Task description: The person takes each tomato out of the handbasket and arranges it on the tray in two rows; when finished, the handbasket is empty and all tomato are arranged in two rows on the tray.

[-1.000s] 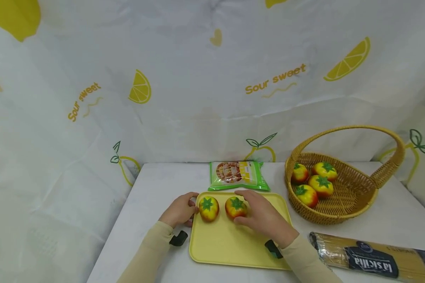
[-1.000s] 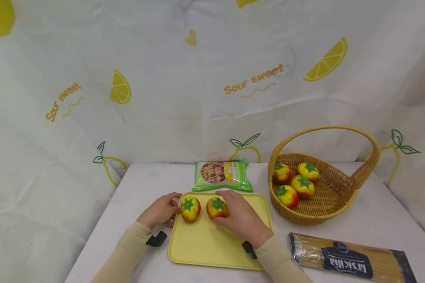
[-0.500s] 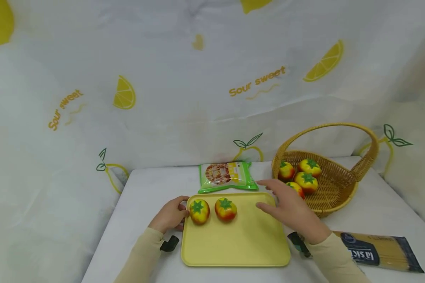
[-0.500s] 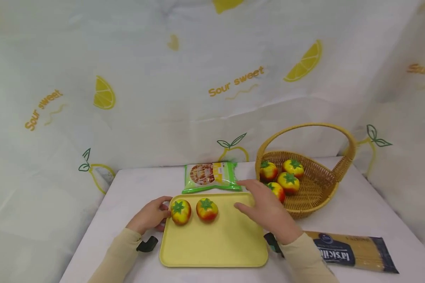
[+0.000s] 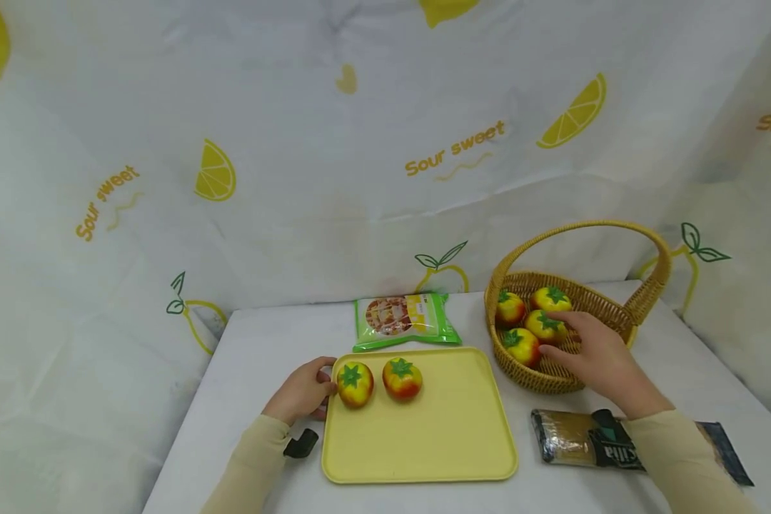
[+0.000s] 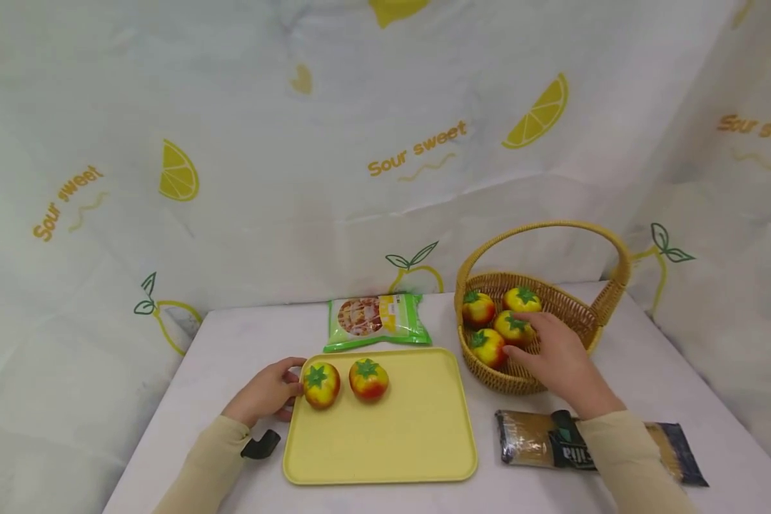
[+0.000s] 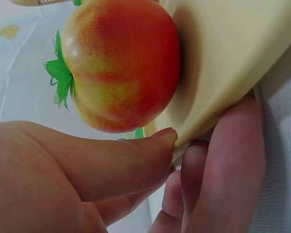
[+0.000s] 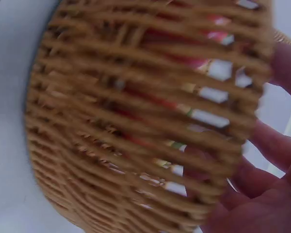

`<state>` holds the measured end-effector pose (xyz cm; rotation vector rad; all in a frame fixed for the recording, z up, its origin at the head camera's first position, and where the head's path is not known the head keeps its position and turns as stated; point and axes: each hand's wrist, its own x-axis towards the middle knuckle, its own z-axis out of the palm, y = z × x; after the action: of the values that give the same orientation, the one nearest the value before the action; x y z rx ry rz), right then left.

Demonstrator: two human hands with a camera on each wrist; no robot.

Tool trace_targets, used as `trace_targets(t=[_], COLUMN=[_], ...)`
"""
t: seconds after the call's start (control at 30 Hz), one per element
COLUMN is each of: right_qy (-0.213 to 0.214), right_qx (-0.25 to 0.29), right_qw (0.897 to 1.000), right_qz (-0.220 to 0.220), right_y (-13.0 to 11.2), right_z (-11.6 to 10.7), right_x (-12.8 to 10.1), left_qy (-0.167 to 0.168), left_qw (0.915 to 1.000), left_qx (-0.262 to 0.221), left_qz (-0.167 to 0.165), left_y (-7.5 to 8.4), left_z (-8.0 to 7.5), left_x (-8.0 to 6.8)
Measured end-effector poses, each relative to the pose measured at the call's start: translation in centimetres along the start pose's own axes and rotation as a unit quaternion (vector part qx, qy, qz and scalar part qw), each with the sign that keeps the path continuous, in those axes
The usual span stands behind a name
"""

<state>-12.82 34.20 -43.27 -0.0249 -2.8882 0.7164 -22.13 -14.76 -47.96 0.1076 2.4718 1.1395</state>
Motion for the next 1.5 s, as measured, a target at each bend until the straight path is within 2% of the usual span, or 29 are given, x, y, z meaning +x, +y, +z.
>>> trace_targets(t=[0.17, 0.37, 0.93, 1.5], right_qy=[-0.003, -0.026, -0.039, -0.044], right_qx=[-0.003, -0.006, -0.026, -0.016], right_qw=[1.0, 0.999, 0.998, 0.999], right_qz=[-0.002, 0.022, 0.029, 0.027], right_y=[1.0, 1.6, 2.4, 2.4], right_z=[0.0, -0.3, -0.2, 0.7], right_x=[1.0, 1.9, 2.3, 2.8], left_qy=[-0.002, 0.001, -0.004, 0.002], left_qw=[0.9999, 1.0, 1.0, 0.9999], left_qx=[-0.01, -0.003, -0.007, -0.011], left_qz=[0.004, 0.005, 0.001, 0.008], left_y=[0.0, 0.2, 0.4, -0.3], left_z=[-0.1, -0.1, 0.4, 0.3], left_x=[0.0, 0.1, 0.7, 0.1])
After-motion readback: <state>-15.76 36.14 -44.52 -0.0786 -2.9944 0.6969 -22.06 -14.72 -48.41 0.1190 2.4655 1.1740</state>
